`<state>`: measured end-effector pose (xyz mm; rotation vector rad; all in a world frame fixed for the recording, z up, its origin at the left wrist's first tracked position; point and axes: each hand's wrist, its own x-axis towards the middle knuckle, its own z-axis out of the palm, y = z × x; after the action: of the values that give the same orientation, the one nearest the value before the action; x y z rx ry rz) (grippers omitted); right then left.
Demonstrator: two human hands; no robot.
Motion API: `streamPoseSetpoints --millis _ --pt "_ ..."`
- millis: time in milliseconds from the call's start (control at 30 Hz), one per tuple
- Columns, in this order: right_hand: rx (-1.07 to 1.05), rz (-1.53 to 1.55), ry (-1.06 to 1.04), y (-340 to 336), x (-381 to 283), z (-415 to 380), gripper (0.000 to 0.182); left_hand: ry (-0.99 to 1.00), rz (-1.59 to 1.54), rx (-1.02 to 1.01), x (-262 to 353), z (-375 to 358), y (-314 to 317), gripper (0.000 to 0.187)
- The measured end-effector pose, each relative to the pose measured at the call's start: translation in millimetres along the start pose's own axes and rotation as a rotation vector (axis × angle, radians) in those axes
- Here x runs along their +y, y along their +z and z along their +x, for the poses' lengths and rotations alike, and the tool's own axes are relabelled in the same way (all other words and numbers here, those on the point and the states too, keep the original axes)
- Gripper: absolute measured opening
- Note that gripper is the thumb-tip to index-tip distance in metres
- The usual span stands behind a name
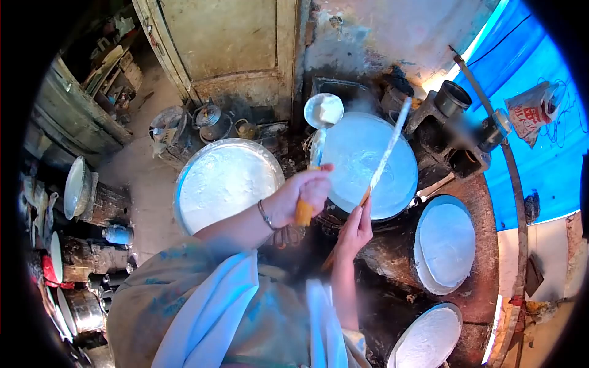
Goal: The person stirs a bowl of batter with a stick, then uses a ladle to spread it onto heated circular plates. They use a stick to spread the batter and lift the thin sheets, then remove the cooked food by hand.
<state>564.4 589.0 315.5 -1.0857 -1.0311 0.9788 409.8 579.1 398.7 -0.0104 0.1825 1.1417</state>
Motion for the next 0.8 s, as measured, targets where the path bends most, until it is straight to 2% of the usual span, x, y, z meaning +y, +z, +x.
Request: streamPoseSetpoints --millis 33,67,100,133,167,200,233,300,333,400,433,500,533,567,600,633,700,767,800 --pt "-0.001 0.005 -0.001 -4 14 6 0.04 0.001 -0.096 -0.051 11 8 2 0.014" --pt "-0.053 -0.274 -0.194 -6 22 10 0.04 -0.152 -0.419 -0.129 21 10 4 0.009" --pt "-0.097 -0.551 -0.387 -8 28 15 0.04 -0.16 -0.407 -0.129 23 8 3 0.009" --pt "-0.227 -0.827 -0.246 -13 7 14 0.037 -0.134 -0.436 -0.134 25 5 1 0.009" --pt "-0.207 -0.823 -0.244 -23 12 19 0.037 -0.112 -0.464 -0.14 26 1 -3 0.009" --pt "-0.264 -0.984 -0.262 -36 22 30 0.034 -0.084 -0.418 -0.124 27 -8 -9 0.018" --pt "-0.319 -1.146 -0.277 -48 26 42 0.03 -0.033 -0.314 -0.056 27 -20 -13 0.019" --pt "-0.167 -1.199 -0.071 -74 17 68 0.027 0.037 -0.103 0.05 28 -49 -24 0.02" --pt "-0.077 -1.205 -0.072 -90 24 82 0.027 0.061 0.001 0.1 28 -67 -31 0.02" --pt "0.07 -1.221 -0.059 -107 30 93 0.028 0.018 -0.051 0.151 32 -98 -52 0.019" --pt "0.137 -1.08 -0.124 -108 32 92 0.026 -0.007 -0.1 0.191 37 -112 -60 0.019" --pt "0.187 -0.742 -0.045 -107 67 90 0.029 -0.004 -0.088 0.235 45 -140 -72 0.019" --pt "0.176 -0.376 0.163 -86 73 69 0.03 0.015 -0.087 0.28 47 -149 -80 0.02" --pt "0.134 -0.523 0.238 -67 74 46 0.024 0.004 -0.105 0.264 50 -155 -88 0.02" --pt "0.111 -0.395 0.205 -41 68 16 0.023 0.022 -0.161 0.257 54 -161 -95 0.02" --pt "0.063 -0.217 0.304 -34 99 -7 0.029 0.042 -0.218 0.257 57 -166 -101 0.021" --pt "-0.013 -0.056 0.427 -12 51 -24 0.034 0.035 -0.266 0.222 65 -169 -106 0.021" --pt "-0.116 -0.077 0.483 -12 17 -22 0.033 0.057 -0.256 0.195 75 -169 -106 0.021" --pt "-0.059 -0.133 0.362 -20 28 -19 0.028 0.043 -0.258 0.198 82 -168 -106 0.021"
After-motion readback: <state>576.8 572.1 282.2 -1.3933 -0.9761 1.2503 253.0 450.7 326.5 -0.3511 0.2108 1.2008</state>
